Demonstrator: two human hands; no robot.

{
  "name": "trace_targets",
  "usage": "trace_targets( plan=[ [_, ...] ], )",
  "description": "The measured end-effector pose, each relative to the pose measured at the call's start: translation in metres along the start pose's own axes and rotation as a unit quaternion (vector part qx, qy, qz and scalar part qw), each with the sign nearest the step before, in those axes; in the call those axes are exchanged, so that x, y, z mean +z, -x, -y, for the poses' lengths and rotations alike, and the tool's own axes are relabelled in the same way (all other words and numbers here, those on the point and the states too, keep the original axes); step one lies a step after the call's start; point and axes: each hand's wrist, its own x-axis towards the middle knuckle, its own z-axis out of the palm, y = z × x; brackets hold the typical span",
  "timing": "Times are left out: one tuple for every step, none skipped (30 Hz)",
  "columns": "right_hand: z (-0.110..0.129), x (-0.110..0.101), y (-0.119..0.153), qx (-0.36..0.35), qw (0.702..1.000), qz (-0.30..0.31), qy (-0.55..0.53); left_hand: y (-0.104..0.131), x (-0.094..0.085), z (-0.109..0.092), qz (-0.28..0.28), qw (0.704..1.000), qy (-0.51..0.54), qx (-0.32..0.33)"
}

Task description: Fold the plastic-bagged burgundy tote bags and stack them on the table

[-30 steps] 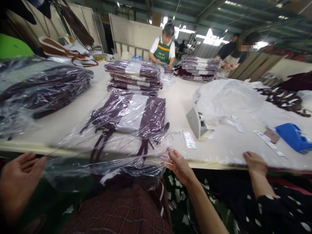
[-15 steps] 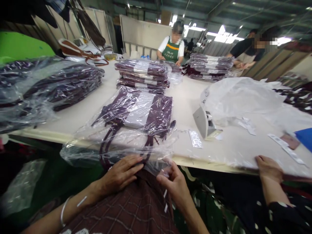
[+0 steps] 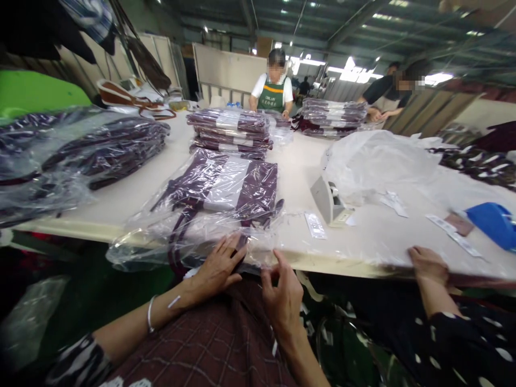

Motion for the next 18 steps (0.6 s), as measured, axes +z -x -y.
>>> trace_targets(
  plan=[
    [0.0,0.0,-0.001,-0.031,0.999,-0.013,0.003,0.0,0.001,0.0,-0.003,1.0,-0.001,-0.004],
    [0.001,-0.001,-0.003,-0.057,0.998,-0.025,0.0,0.0,0.002,-0.001,-0.006,1.0,-0.002,-0.009],
    [0.003,-0.003,-0.004,-0.078,0.996,-0.035,-0.009,0.0,0.003,-0.001,-0.01,1.0,-0.004,-0.012],
    [0.004,-0.005,-0.006,-0.094,0.995,-0.041,-0.021,0.0,0.003,0.0,-0.012,1.0,-0.005,-0.016],
    [0.006,-0.007,-0.007,-0.103,0.993,-0.044,-0.034,-0.001,0.004,0.0,-0.014,1.0,-0.006,-0.019],
    [0.008,-0.01,-0.007,-0.108,0.992,-0.045,-0.047,-0.001,0.004,0.0,-0.015,1.0,-0.005,-0.021],
    [0.01,-0.013,-0.006,-0.112,0.991,-0.042,-0.058,-0.001,0.004,0.001,-0.015,1.0,-0.001,-0.023],
    [0.012,-0.016,-0.003,-0.115,0.99,-0.037,-0.067,-0.001,0.004,0.002,-0.014,1.0,0.007,-0.024],
    [0.012,-0.018,0.0,-0.117,0.99,-0.03,-0.075,-0.002,0.005,0.004,-0.015,0.999,0.019,-0.023],
    [0.013,-0.021,0.005,-0.119,0.989,-0.025,-0.082,-0.003,0.006,0.006,-0.018,0.999,0.035,-0.02],
    [0.012,-0.023,0.01,-0.118,0.989,-0.018,-0.087,-0.004,0.007,0.008,-0.023,0.998,0.053,-0.015],
    [0.011,-0.025,0.015,-0.113,0.99,-0.009,-0.09,-0.006,0.008,0.012,-0.033,0.997,0.07,-0.009],
    [0.01,-0.026,0.021,-0.102,0.991,-0.001,-0.092,-0.01,0.01,0.015,-0.049,0.995,0.084,-0.006],
    [0.008,-0.026,0.026,-0.09,0.992,0.006,-0.093,-0.015,0.012,0.019,-0.068,0.994,0.091,-0.008],
    [0.006,-0.026,0.031,-0.078,0.992,0.013,-0.095,-0.02,0.014,0.022,-0.089,0.992,0.091,-0.016],
    [0.004,-0.025,0.036,-0.07,0.993,0.017,-0.097,-0.027,0.016,0.025,-0.107,0.99,0.084,-0.024],
    [0.003,-0.024,0.04,-0.067,0.992,0.019,-0.101,-0.034,0.018,0.027,-0.121,0.989,0.074,-0.033],
    [0.001,-0.022,0.043,-0.067,0.992,0.018,-0.104,-0.04,0.02,0.029,-0.129,0.989,0.062,-0.041]
  ],
)
